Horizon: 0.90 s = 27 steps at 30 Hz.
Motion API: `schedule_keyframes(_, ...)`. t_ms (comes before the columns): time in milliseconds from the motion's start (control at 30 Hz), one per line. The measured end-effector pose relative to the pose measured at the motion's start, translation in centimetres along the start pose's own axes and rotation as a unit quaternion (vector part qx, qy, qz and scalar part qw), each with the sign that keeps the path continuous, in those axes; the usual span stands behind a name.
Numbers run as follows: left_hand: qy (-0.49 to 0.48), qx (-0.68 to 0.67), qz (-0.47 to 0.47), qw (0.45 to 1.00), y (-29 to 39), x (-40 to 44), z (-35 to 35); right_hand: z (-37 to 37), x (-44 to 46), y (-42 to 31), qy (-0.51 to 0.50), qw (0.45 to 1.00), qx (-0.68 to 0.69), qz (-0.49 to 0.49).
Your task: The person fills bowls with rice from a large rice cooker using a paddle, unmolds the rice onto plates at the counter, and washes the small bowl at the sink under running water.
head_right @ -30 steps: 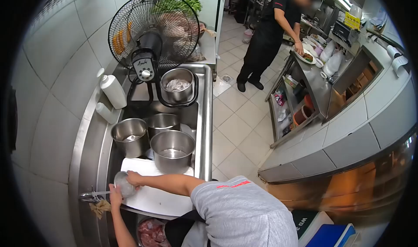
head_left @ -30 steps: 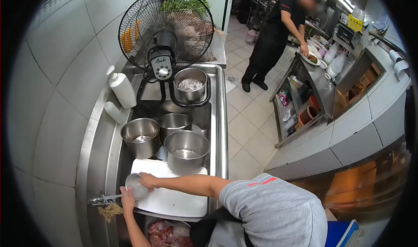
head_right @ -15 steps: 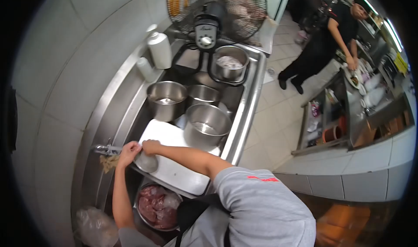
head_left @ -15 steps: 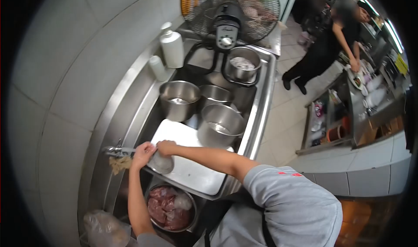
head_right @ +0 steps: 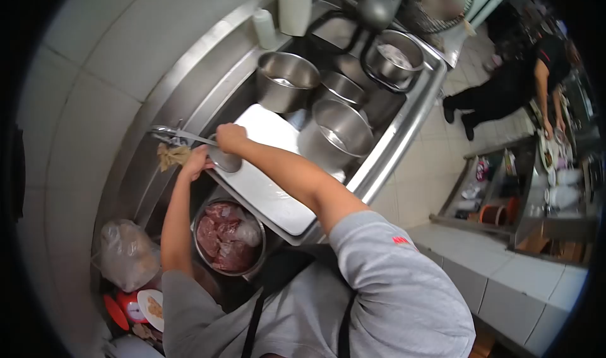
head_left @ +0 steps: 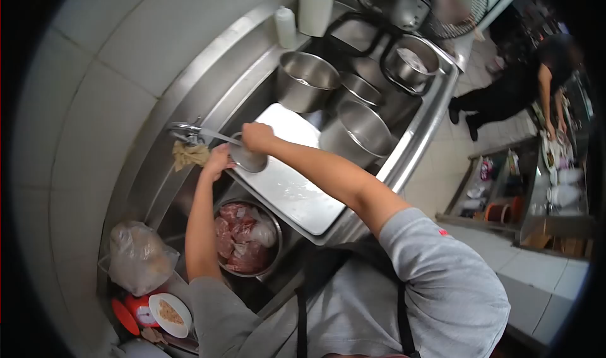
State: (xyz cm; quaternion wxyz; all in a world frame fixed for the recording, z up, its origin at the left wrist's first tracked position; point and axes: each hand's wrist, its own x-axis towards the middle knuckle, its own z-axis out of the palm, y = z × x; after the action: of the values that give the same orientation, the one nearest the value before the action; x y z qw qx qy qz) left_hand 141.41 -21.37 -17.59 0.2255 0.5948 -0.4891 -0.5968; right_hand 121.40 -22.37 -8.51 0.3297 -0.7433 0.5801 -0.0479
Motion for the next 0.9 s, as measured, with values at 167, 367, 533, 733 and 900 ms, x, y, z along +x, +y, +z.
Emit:
schedule_keyframes(167,0.115,0.195,0.254,0.940,4.7,0.5,1.9,2.8,1.9,1.2,0.106,0.993,0.055,0.023)
schedule_keyframes(367,0.025,0.171,0.307,0.936,9.5,-1.2,4.6,1.8,2.2,1.9,0.110,0.989,0.098,-0.023)
schedule_keyframes(533,0.140,0.215,0.373,0.891,8.3,-2.9,4.4,2.4,1.4,0.5,0.233,0.968,0.064,-0.071)
schedule_keyframes(733,0.144,0.382,0.350,0.843,5.4,-4.7,3.0,3.8,1.6,-0.8,0.244,0.955,-0.091,-0.142)
schedule_keyframes(900,0.213,0.221,0.355,0.883,5.1,-4.2,2.8,2.2,1.7,-2.6,0.191,0.963,-0.085,-0.170)
